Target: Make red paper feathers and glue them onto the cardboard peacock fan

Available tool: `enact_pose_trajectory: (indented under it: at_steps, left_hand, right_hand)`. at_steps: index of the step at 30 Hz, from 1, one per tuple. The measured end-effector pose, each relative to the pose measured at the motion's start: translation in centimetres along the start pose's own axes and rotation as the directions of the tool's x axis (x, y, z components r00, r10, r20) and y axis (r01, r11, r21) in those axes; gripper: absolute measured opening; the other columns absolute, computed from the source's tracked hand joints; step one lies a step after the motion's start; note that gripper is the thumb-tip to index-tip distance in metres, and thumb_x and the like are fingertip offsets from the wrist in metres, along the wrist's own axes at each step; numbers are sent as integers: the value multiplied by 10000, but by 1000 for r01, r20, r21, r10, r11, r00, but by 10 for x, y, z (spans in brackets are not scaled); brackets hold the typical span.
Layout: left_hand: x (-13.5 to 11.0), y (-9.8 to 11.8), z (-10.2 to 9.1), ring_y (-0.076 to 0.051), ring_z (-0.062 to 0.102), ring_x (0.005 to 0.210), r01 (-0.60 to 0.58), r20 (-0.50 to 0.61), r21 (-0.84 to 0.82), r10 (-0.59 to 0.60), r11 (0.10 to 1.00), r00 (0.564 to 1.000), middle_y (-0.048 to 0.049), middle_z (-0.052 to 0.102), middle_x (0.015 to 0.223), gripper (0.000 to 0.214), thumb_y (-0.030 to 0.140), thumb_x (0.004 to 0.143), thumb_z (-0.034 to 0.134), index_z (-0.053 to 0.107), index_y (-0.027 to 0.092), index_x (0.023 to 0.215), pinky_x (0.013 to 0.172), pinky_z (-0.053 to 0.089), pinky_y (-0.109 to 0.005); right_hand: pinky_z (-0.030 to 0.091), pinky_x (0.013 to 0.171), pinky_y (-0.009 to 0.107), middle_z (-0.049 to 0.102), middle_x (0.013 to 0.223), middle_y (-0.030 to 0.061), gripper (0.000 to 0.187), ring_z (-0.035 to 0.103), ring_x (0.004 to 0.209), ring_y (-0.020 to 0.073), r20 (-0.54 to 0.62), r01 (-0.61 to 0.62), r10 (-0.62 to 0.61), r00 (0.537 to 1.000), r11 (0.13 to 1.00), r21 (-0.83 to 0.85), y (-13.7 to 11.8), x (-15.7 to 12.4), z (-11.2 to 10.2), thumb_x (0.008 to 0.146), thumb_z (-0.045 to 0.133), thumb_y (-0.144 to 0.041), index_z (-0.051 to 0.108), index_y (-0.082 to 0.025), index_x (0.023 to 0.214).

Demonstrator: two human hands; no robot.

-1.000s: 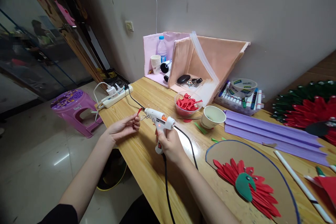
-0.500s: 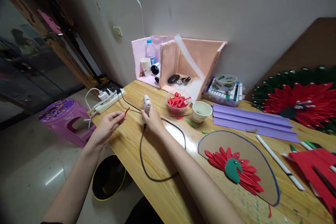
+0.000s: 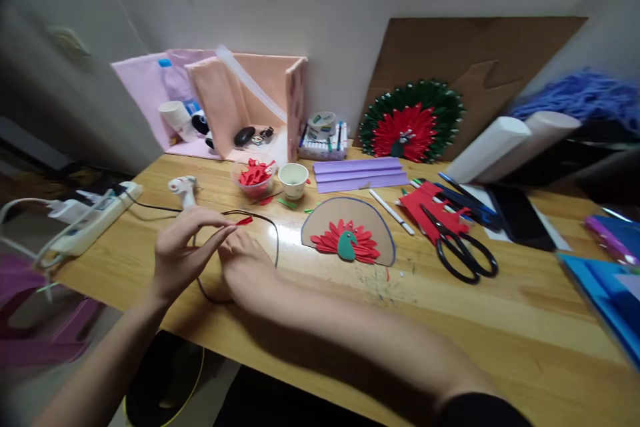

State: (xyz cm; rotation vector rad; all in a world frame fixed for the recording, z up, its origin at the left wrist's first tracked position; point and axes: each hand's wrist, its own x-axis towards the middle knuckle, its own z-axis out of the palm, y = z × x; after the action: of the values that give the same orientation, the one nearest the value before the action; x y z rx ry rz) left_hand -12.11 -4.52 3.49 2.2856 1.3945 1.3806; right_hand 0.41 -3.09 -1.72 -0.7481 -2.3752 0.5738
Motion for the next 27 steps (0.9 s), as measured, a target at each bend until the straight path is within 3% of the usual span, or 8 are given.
enact_pose_trajectory:
  at_steps: [2, 5, 7, 12, 22, 27]
  left_hand:
    - [14, 1, 26, -179, 566, 771, 57, 42, -96, -53, 994, 998, -35, 668, 786, 44, 189, 789, 648, 662, 209, 826, 749, 421, -301]
    - [29, 3, 66, -181, 545, 758, 151, 195, -216, -109, 965, 975, -43, 652, 767, 49, 242, 792, 650, 674, 200, 795, 726, 393, -287]
    - [32, 2, 89, -175, 535, 748, 182, 284, -241, -110, 953, 953, -49, 650, 786, 73, 253, 806, 633, 679, 197, 804, 713, 372, -279]
    - [22, -9, 116, -173, 518, 742, 236, 383, -251, -128, 939, 915, -46, 643, 780, 84, 260, 813, 623, 677, 200, 791, 716, 342, -275]
    - [16, -22, 102, -181, 512, 752, 285, 587, -201, -118, 937, 801, -36, 636, 771, 56, 234, 796, 638, 688, 212, 781, 715, 333, -274]
    - [11, -28, 108, -181, 507, 746, 235, 622, -183, -73, 955, 780, -44, 624, 774, 85, 260, 810, 625, 693, 210, 818, 687, 324, -270]
  right_hand:
    - [493, 861, 401, 610, 1005, 118, 281, 502, 1022, 260, 61, 36, -30, 998, 995, -98, 10, -63, -40, 794, 588, -181, 548, -134, 1068]
    - [477, 753, 395, 598, 886, 106, 103, 493, 880, 242, -135, -177, 141, 981, 933, -312, 36, -131, -86, 836, 513, -132, 536, -150, 935]
    - [452, 704, 363, 582, 849, 88, 64, 481, 831, 230, -211, -285, 223, 952, 897, -339, 56, -151, -101, 842, 539, -170, 527, -164, 904]
    - [425, 713, 344, 584, 840, 77, 41, 469, 823, 226, -233, -330, 259, 937, 877, -350, 82, -144, -94, 830, 572, -204, 557, -179, 859]
    - [410, 692, 331, 578, 818, 73, 50, 465, 813, 224, -218, -338, 276, 936, 874, -349, 95, -123, -78, 833, 550, -201, 590, -177, 817]
    - [400, 705, 334, 583, 803, 72, 90, 461, 802, 219, -217, -343, 282, 934, 875, -340, 96, -122, -78, 859, 519, -201, 583, -173, 803]
